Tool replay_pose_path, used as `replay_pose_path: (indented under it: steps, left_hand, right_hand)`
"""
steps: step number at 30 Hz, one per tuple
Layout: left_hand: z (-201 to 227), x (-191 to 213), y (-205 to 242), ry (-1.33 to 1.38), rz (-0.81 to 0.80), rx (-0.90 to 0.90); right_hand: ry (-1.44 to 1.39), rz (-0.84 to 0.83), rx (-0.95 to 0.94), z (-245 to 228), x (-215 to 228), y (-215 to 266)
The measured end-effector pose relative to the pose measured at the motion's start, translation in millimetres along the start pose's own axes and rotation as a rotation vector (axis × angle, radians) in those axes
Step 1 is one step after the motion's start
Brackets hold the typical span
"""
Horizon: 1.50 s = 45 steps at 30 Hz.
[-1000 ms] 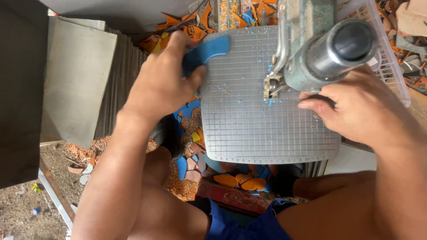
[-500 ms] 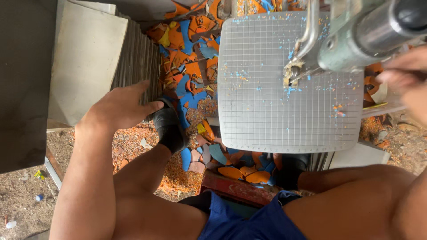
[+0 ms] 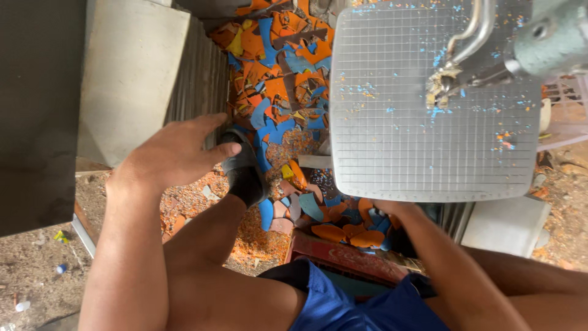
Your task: The person uses a vertical trimmer to cut and shape the edges of multiple colorful rubber sandals. They handle each sandal one at a time, guiding it against the blade to remove excess material and refine the shape.
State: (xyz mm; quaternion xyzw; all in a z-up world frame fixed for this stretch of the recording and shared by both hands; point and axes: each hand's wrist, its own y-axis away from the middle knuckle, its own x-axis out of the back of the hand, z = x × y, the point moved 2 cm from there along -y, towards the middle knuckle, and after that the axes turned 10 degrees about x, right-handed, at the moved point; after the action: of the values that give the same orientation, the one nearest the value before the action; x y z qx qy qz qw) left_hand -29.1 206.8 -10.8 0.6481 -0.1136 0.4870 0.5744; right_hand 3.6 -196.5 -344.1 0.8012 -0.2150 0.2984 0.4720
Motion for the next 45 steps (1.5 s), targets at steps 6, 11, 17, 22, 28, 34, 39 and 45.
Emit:
replay_pose_path:
  steps: [6,11,17,22,28,34,39,45]
  left_hand:
    - [-5,-4,2,0.034,-0.007,-0.065]
    - [-6,-3,1,0.05,0.036,-0.095]
    - [10,0,10,0.061,0.064,-0.202]
    - [40,8,37,0.09,0.254,-0.331]
    - [84,12,59,0.182,0.449,-0.591]
    - [111,-2,62,0.216,0.534,-0.792]
    - [149,-38,69,0.146,0.695,-1.03]
    - [171,-51,59,0.051,0.816,-0.988]
  right_hand:
    - [0.058,0.34,-0.104,14,-75,-27]
    - [0.13,-0.032,0.123,-1,-37,-6]
    - [0.249,-0.33,0.716,-89,88,136]
    - [-0.009,0.274,1.212,-134,239,259]
    - [0.396,0.746,1.112,-131,281,253]
    - [0.442,0.652,0.978,-117,275,226]
    - [0.344,0.612,0.955,-113,278,224]
    - [0.237,0.611,0.968,-108,283,211]
